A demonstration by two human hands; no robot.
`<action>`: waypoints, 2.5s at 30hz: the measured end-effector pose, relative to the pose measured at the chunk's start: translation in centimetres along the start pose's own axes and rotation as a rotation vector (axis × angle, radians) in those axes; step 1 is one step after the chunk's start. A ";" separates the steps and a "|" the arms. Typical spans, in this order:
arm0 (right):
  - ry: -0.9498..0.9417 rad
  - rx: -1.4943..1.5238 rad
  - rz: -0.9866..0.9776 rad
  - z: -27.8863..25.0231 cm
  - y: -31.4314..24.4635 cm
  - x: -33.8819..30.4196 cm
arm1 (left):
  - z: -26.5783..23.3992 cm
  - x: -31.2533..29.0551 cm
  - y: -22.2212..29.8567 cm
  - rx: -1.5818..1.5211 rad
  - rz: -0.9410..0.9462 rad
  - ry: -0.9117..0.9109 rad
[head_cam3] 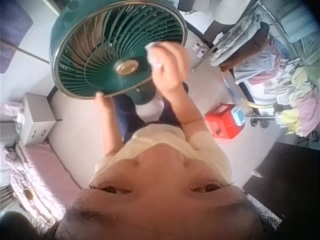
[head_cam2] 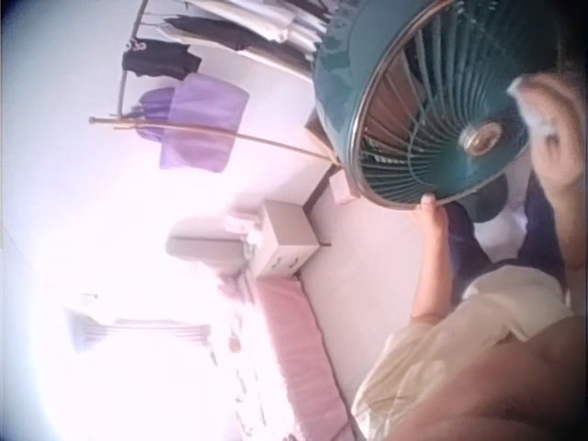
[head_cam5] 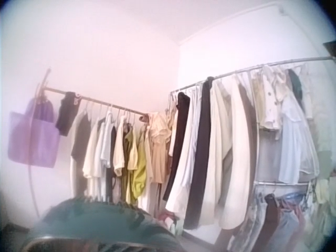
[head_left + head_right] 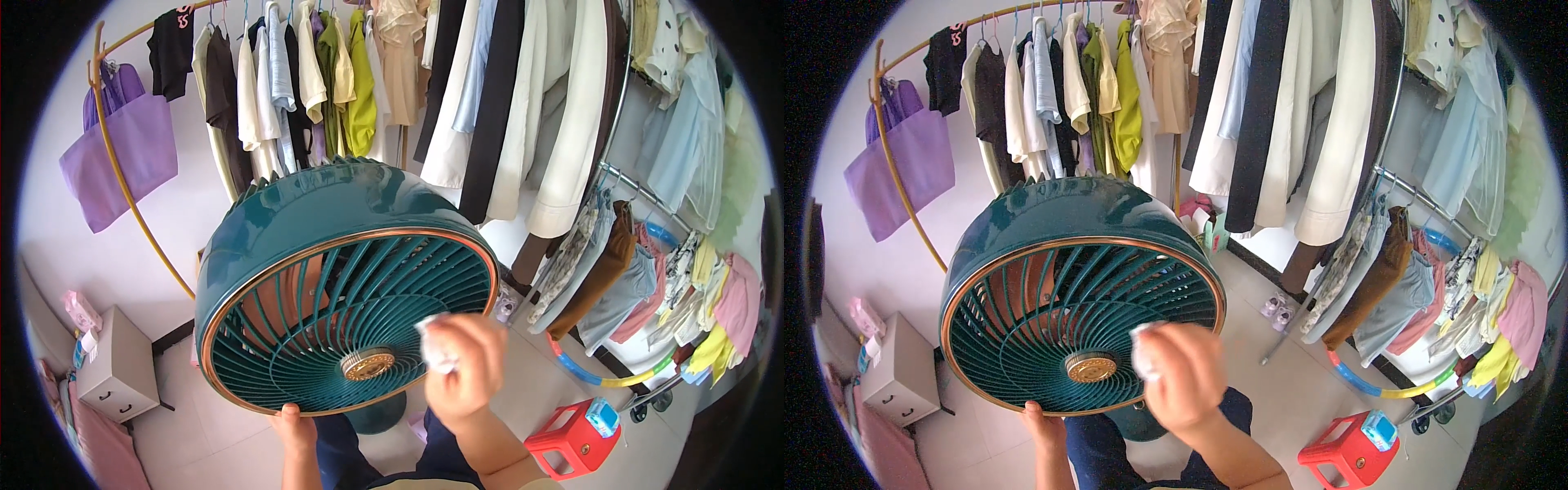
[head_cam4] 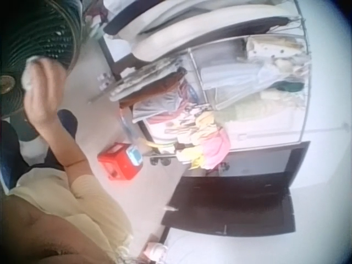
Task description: The person wipes the front grill of a green standing fan with a white cloth, cleaning between the slats and around the center emblem before picking up a phone.
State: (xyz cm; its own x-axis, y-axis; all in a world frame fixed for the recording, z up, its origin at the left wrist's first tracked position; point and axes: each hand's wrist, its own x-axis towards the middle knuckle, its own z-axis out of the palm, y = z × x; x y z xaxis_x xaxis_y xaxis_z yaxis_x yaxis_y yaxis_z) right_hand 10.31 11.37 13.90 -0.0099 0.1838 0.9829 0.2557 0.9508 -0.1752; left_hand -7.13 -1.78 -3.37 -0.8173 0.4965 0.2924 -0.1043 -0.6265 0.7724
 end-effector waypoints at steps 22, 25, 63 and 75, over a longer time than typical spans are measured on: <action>0.019 0.049 0.031 0.3 -0.1 -0.2 | 1.2 0.3 -0.3 0.013 0.078 0.023; -0.016 0.114 0.004 0.9 -0.8 -0.1 | 1.3 0.3 0.3 0.016 0.087 0.026; -0.017 -0.058 0.107 -0.8 1.9 0.0 | 3.8 0.2 2.7 0.076 -0.032 0.032; -0.099 0.275 0.148 0.3 0.3 0.3 | 3.8 0.3 2.7 0.040 -0.051 0.066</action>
State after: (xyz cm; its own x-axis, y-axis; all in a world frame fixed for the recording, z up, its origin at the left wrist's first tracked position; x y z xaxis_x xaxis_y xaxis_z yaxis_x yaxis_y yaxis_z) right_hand 10.09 11.78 14.11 -0.0896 0.3355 0.9378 -0.0096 0.9412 -0.3376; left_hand -5.52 -1.02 0.91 -0.8474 0.4853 0.2152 -0.1250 -0.5763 0.8076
